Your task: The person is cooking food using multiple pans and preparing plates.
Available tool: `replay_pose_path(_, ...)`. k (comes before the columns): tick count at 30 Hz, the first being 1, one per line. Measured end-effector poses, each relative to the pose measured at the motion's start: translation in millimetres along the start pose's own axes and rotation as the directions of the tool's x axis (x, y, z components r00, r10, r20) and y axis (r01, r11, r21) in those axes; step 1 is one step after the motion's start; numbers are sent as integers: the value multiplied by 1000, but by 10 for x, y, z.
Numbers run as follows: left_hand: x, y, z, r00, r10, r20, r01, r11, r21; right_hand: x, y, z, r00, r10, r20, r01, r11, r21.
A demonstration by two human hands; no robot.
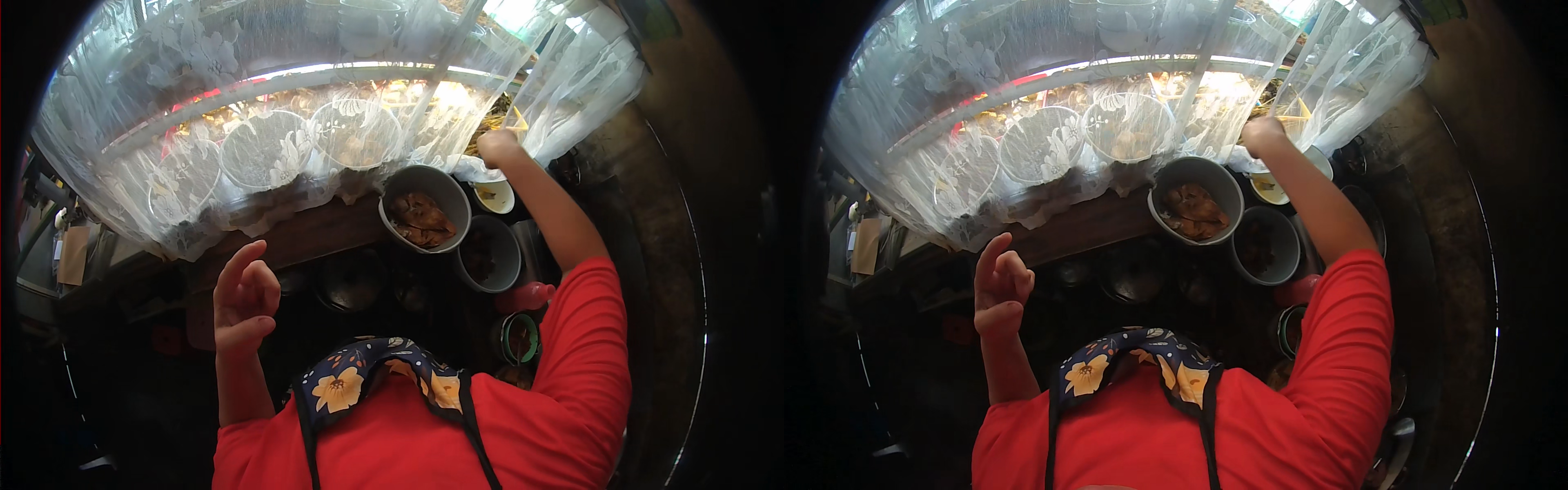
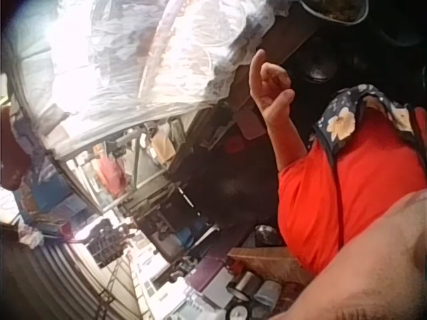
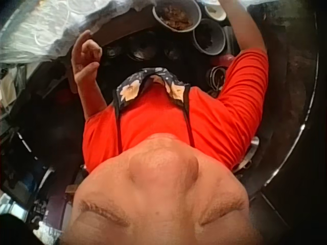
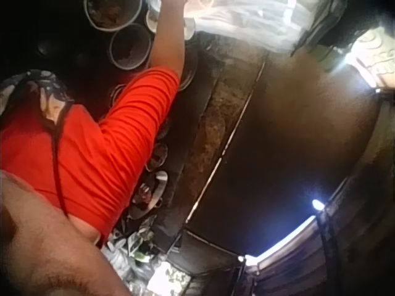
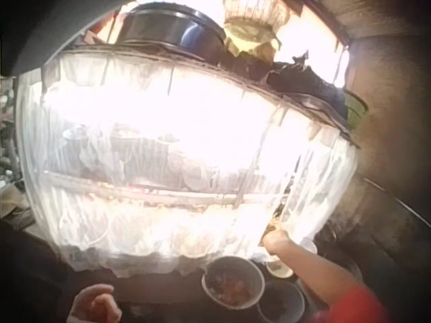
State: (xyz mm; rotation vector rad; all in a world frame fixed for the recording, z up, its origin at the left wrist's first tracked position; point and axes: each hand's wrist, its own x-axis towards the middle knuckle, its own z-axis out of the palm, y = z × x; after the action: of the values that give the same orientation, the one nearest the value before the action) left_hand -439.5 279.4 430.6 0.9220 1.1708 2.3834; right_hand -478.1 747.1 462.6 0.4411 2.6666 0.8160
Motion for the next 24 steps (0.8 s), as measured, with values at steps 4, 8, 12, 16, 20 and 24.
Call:
replay_pose_path(4, -36, -41, -76, 999, -39, -25, 40, 999, 30, 302, -249, 638, 988, 149, 30, -152, 979, 136)
replay_pose_path(8, -77, -82, -182, 996, -46, -73, 48, 999, 18, 428, -194, 1147, 986, 162, 42, -165, 983, 80)
replay_pose_path(12, -179, -114, -300, 979, -24, -202, 29, 999, 21, 346, -241, 1079, 977, 194, -86, -177, 969, 174)
replay_pose_path(16, -151, -195, -313, 977, -34, -210, 28, 999, -30, 390, -118, 1303, 946, 276, -168, -221, 932, 286)
replay_pose_path(20, -72, -313, -304, 979, -59, -193, 54, 998, -32, 517, -321, 1350, 724, 385, -573, 47, 801, 597)
replay_pose_path(24, 127, -818, -266, 948, -289, -131, 307, 941, 143, 548, -516, 1099, 829, 338, -445, -33, 825, 564)
